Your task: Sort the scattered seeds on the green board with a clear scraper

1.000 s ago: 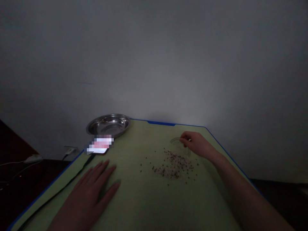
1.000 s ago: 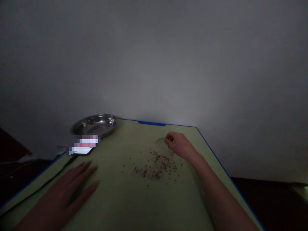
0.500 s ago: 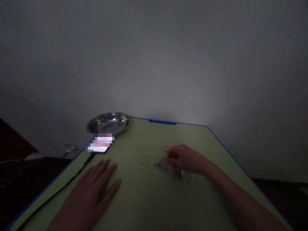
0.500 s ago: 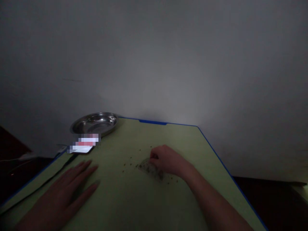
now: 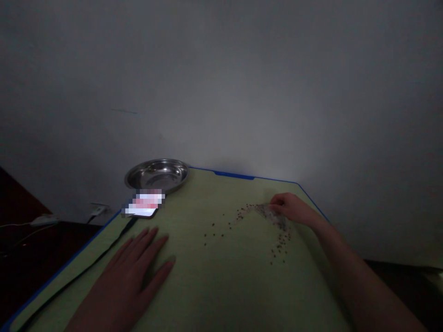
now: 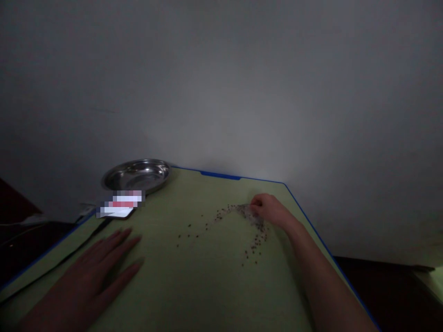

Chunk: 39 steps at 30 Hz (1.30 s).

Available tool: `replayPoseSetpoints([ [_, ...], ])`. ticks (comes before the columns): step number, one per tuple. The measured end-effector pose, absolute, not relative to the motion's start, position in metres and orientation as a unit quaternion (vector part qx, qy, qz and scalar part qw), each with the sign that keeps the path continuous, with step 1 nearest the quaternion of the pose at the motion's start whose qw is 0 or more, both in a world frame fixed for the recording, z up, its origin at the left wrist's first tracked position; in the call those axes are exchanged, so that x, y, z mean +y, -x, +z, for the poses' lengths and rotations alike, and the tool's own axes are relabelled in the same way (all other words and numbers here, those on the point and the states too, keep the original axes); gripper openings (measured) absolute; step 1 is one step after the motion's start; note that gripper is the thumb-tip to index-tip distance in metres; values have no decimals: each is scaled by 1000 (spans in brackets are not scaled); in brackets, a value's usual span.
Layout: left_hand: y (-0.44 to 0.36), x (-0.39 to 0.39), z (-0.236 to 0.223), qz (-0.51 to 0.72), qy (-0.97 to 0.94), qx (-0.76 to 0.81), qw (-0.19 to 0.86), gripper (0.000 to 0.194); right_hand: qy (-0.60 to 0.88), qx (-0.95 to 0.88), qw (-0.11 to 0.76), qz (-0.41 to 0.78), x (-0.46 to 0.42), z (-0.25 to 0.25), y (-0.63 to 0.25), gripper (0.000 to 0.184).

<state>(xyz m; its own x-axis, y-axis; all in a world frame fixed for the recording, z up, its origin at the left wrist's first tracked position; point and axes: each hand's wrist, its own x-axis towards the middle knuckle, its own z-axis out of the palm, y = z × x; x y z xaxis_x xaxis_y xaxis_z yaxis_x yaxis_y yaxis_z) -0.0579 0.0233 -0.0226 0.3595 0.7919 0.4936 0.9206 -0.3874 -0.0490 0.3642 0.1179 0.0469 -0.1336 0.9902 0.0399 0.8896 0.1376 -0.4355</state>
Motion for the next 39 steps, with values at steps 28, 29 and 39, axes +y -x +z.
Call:
replayPoseSetpoints([
  [28,63,23,-37,-198,812,-524,167,57,561,-801,101,183,155,60,-264,12],
  [29,62,23,-36,-199,811,-524,165,57,552,-807,106,181,153,64,-261,13],
  [39,57,19,-21,-182,813,-537,133,61,526,-835,112,118,167,66,-228,16],
])
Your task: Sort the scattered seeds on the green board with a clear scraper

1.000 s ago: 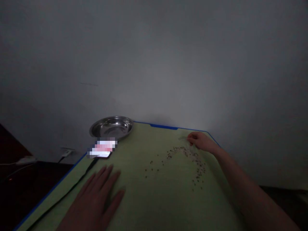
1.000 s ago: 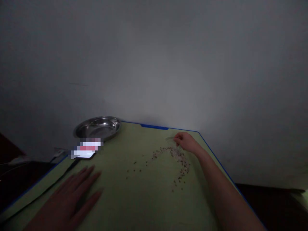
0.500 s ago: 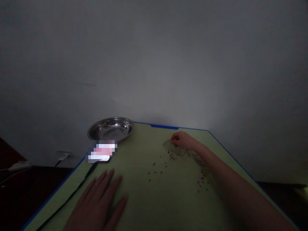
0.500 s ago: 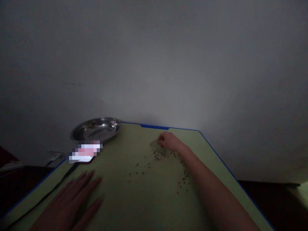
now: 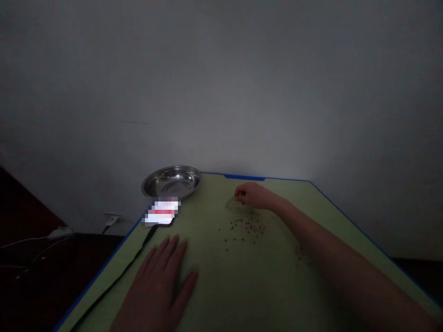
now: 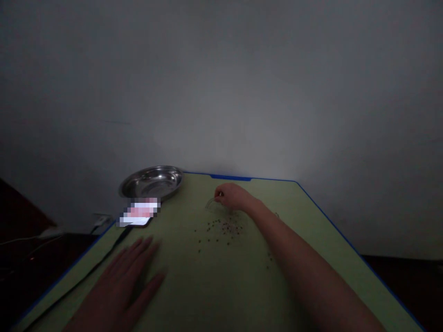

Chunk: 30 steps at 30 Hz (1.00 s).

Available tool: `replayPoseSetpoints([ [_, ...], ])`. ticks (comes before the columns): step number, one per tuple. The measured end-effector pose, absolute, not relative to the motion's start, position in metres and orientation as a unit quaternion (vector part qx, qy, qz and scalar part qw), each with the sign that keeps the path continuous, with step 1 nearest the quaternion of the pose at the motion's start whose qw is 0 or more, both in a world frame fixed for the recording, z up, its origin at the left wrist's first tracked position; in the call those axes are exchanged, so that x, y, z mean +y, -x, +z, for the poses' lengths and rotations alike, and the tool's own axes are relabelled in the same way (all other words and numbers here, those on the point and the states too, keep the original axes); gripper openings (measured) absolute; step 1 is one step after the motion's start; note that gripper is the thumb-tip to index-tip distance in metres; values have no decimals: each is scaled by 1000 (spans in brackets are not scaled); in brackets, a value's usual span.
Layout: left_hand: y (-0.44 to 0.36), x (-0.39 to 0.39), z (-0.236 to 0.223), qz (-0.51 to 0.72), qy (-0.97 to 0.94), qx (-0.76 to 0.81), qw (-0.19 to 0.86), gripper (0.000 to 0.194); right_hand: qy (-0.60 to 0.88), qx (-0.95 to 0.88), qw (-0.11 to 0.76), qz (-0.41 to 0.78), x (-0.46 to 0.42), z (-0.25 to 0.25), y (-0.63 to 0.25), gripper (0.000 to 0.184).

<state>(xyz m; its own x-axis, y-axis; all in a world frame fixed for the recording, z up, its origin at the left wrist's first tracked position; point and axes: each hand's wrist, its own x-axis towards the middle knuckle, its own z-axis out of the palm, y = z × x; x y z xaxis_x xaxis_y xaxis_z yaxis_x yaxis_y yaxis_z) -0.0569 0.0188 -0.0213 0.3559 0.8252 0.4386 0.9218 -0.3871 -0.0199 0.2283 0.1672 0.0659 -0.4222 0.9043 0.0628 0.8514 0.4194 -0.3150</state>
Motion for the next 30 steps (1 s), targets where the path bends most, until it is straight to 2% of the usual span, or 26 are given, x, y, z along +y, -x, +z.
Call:
replayPoseSetpoints([
  [8,56,18,-22,-206,809,-537,118,57,436,-880,79,168,137,67,-196,18],
  [14,54,16,-17,-196,813,-539,99,57,379,-895,51,227,103,72,-209,15],
  [23,51,15,-10,-184,815,-542,89,50,445,-865,117,198,93,86,-226,16],
  [30,50,15,-7,-178,814,-544,94,49,464,-858,108,193,66,87,-235,16],
])
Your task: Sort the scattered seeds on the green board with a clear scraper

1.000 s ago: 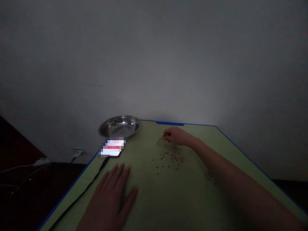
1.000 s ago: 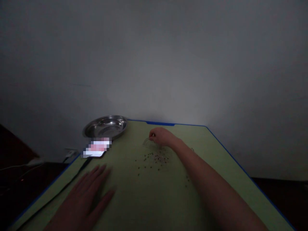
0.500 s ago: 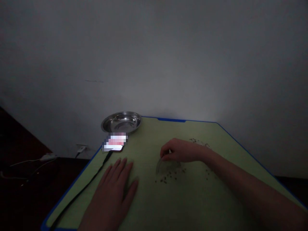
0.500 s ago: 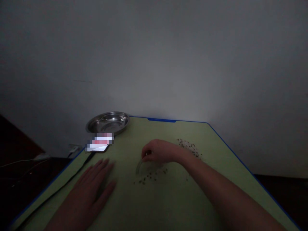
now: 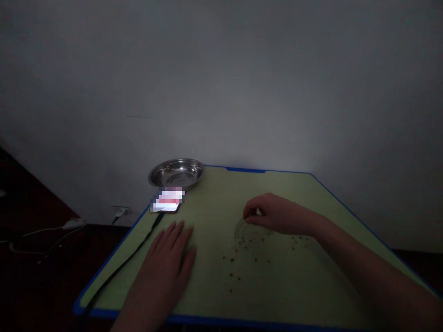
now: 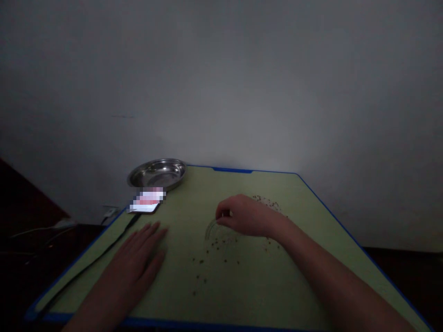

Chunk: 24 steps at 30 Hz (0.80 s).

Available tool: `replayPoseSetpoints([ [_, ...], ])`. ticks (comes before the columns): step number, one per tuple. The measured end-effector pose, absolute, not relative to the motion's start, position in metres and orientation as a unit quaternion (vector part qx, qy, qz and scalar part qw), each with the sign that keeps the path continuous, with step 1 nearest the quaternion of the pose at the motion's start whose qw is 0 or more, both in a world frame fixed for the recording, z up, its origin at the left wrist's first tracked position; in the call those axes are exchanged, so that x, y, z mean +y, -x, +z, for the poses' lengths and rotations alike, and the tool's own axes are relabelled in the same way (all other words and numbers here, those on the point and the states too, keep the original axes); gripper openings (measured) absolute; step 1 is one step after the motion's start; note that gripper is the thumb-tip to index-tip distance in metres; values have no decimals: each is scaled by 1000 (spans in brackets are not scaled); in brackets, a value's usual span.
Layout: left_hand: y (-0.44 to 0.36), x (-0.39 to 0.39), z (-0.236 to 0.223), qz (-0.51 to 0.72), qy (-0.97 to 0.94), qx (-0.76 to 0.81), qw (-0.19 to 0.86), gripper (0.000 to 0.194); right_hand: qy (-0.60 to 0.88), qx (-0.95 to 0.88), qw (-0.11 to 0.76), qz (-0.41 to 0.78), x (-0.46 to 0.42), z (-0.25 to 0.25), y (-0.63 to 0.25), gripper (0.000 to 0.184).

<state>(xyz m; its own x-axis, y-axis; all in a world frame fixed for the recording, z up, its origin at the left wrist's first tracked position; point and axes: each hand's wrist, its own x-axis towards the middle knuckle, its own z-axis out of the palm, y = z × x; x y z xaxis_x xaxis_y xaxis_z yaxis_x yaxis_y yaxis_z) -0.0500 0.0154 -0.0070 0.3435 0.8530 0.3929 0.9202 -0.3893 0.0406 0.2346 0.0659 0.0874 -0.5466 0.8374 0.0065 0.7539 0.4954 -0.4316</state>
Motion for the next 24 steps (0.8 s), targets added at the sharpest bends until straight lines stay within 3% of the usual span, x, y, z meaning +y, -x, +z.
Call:
replayPoseSetpoints([
  [11,48,16,-8,-183,810,-552,79,51,510,-832,85,199,44,67,-276,14],
  [24,51,17,-13,-195,812,-543,86,51,470,-857,116,176,51,58,-220,12],
])
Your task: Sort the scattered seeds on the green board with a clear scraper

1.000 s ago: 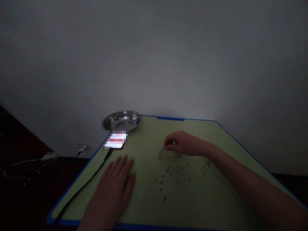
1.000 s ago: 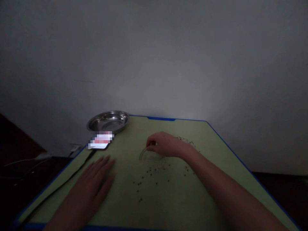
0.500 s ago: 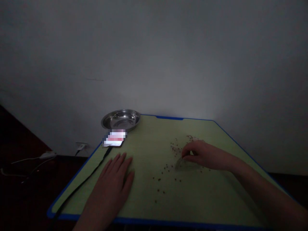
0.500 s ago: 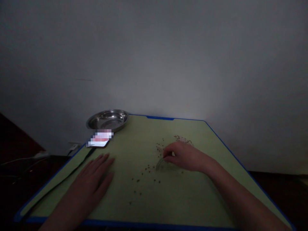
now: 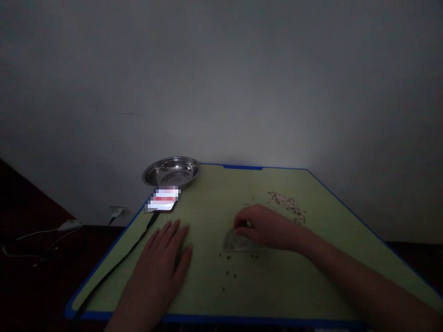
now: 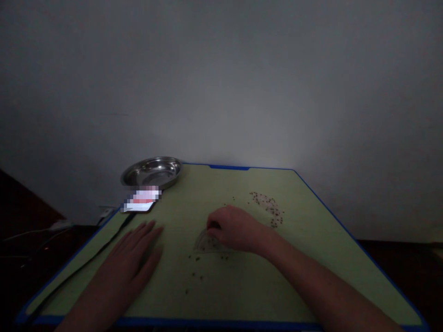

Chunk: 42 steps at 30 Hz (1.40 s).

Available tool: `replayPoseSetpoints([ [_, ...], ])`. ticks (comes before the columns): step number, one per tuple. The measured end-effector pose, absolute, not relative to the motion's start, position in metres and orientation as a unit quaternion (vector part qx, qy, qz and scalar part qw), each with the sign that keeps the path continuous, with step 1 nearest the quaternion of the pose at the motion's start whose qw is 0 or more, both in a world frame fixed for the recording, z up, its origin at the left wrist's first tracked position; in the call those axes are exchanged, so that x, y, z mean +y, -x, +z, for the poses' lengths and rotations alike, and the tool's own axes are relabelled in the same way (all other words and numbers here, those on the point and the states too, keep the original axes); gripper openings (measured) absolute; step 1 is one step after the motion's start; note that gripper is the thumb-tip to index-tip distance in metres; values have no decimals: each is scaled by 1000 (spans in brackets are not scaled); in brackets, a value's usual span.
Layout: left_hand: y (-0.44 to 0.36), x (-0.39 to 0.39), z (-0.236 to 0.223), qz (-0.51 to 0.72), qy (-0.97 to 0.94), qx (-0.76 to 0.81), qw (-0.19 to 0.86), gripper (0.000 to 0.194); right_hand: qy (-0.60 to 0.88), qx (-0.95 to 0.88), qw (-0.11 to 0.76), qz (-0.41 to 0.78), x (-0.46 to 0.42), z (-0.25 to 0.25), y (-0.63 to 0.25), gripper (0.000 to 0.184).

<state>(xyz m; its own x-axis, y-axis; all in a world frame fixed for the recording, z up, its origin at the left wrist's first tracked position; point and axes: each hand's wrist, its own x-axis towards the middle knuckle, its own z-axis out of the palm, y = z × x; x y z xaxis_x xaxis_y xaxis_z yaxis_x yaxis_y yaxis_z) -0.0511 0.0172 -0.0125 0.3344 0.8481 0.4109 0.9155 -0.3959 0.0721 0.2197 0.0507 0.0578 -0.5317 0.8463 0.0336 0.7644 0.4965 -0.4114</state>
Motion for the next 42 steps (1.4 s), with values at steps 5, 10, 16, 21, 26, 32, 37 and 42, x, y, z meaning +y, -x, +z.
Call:
replayPoseSetpoints([
  [5,50,18,-15,-199,810,-544,91,51,519,-831,127,157,66,53,-237,15],
  [10,48,17,-10,-183,811,-548,90,53,566,-800,139,141,77,57,-269,19],
  [16,46,16,-4,-178,815,-545,84,53,526,-821,141,171,65,72,-253,18],
  [21,48,17,-7,-190,815,-540,91,51,421,-880,120,185,66,78,-207,18],
  [26,48,17,-10,-201,813,-536,104,49,361,-911,73,187,69,76,-182,18],
  [32,47,16,-9,-201,812,-543,81,49,333,-916,24,220,54,79,-203,17],
  [37,48,17,-12,-202,813,-540,79,49,325,-918,38,222,42,93,-202,16],
  [42,50,19,-13,-201,821,-528,85,53,279,-942,10,185,31,97,-176,19],
])
